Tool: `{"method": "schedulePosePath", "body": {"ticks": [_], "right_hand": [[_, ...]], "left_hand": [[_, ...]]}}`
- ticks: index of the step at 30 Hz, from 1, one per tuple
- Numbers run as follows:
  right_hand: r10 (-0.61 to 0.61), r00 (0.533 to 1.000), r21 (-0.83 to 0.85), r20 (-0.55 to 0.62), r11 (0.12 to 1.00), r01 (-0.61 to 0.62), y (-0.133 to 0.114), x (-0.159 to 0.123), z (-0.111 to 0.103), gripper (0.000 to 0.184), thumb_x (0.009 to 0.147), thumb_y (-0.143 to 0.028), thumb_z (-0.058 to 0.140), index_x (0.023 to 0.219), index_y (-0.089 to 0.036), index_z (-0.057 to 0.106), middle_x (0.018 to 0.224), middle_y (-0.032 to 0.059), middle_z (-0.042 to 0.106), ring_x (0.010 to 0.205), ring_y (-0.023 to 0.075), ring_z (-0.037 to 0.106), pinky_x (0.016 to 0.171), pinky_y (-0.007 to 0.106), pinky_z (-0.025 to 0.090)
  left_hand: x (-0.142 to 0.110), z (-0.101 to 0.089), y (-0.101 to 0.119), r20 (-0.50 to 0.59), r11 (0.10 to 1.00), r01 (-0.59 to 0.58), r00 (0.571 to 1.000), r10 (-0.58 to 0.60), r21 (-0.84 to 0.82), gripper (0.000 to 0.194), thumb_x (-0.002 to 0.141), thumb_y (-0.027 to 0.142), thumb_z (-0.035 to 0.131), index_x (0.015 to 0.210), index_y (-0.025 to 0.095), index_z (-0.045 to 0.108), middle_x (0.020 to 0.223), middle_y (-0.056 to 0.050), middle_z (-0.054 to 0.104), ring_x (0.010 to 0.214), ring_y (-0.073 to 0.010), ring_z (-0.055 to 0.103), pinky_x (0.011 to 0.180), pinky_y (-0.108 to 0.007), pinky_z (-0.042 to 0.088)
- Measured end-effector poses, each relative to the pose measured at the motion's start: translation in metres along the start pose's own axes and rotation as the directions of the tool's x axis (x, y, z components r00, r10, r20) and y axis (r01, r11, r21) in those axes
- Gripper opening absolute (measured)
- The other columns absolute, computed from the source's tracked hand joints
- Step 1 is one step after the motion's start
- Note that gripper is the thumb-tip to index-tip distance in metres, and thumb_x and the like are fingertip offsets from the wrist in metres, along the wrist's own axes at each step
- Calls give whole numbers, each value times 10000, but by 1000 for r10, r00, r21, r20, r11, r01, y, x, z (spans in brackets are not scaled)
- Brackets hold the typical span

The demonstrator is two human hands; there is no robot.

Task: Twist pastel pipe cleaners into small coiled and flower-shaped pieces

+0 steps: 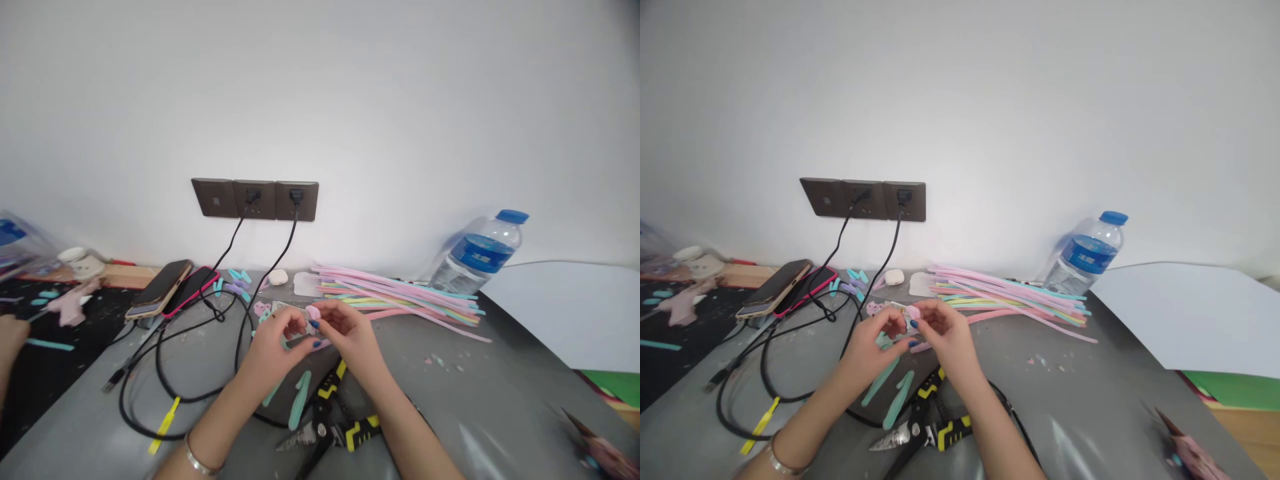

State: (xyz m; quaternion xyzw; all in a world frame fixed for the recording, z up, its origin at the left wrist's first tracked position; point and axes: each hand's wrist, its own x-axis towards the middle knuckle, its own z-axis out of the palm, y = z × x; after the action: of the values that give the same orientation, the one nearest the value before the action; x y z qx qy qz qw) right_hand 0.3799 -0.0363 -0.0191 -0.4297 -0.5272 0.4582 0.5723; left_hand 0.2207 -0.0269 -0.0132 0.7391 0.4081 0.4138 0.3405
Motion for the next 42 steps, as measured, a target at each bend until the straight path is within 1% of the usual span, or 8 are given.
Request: {"method": "schedulePosePath", "body": {"ticks": [2,4,11,19,25,31,36,42], "right_hand": [[-28,1000,-64,10,998,29,-1,0,-1,171,770,-310,685,903,-204,668,816,46,686,752,195,643,686,300,529],[-51,998,-142,41,988,57,-2,-1,0,141,796,-295,659,906,-207,668,812,43,676,732,187,629,673,294,523],[-106,986,-262,130,955,137,-7,-5,3,63,850,-260,608,880,-222,648,791,28,628,689,166,575,607,263,502],[6,989,-58,150,998,3,-2,-3,5,167,800,-299,665,938,-206,667,829,30,636,730,162,584,629,263,507],[46,991,127,129,990,-63,-5,-3,5,156,753,-315,716,829,-197,648,777,11,618,699,145,570,585,237,491],[68,992,154,110,984,-84,-6,-2,6,205,729,-351,744,823,-196,650,787,18,619,701,149,574,582,238,487],[79,991,172,111,980,-97,-7,-2,6,228,722,-369,752,823,-193,647,785,14,621,685,142,580,604,246,496],[55,990,75,133,995,-66,-7,-3,7,211,763,-374,708,852,-191,651,818,33,634,726,161,579,587,255,511]], "left_hand": [[3,-6,0,-29,997,28,999,-30,-69,65,794,241,606,786,187,572,738,0,593,684,-136,560,619,-222,480],[5,-9,0,-28,981,91,995,-97,-169,126,835,294,565,801,179,602,752,-14,615,687,-139,574,587,-213,480],[8,-6,2,-16,938,209,975,-222,-276,127,750,291,651,760,170,686,664,-12,631,600,-136,553,496,-213,432],[5,-3,4,122,794,360,930,-347,-490,131,734,283,639,719,161,595,564,57,458,482,-66,375,455,-181,298],[3,1,7,140,736,383,918,-372,-558,60,746,231,577,733,175,558,596,61,455,493,-65,374,469,-183,293],[4,3,2,121,775,373,923,-365,-511,41,739,214,547,732,183,521,578,70,425,488,-70,370,449,-182,281],[3,2,4,173,797,372,928,-330,-476,43,729,192,486,693,188,463,584,74,391,482,-70,352,451,-186,288],[6,-3,10,110,886,311,950,-291,-345,67,782,238,547,791,172,548,664,40,488,549,-90,404,486,-193,316]]}}
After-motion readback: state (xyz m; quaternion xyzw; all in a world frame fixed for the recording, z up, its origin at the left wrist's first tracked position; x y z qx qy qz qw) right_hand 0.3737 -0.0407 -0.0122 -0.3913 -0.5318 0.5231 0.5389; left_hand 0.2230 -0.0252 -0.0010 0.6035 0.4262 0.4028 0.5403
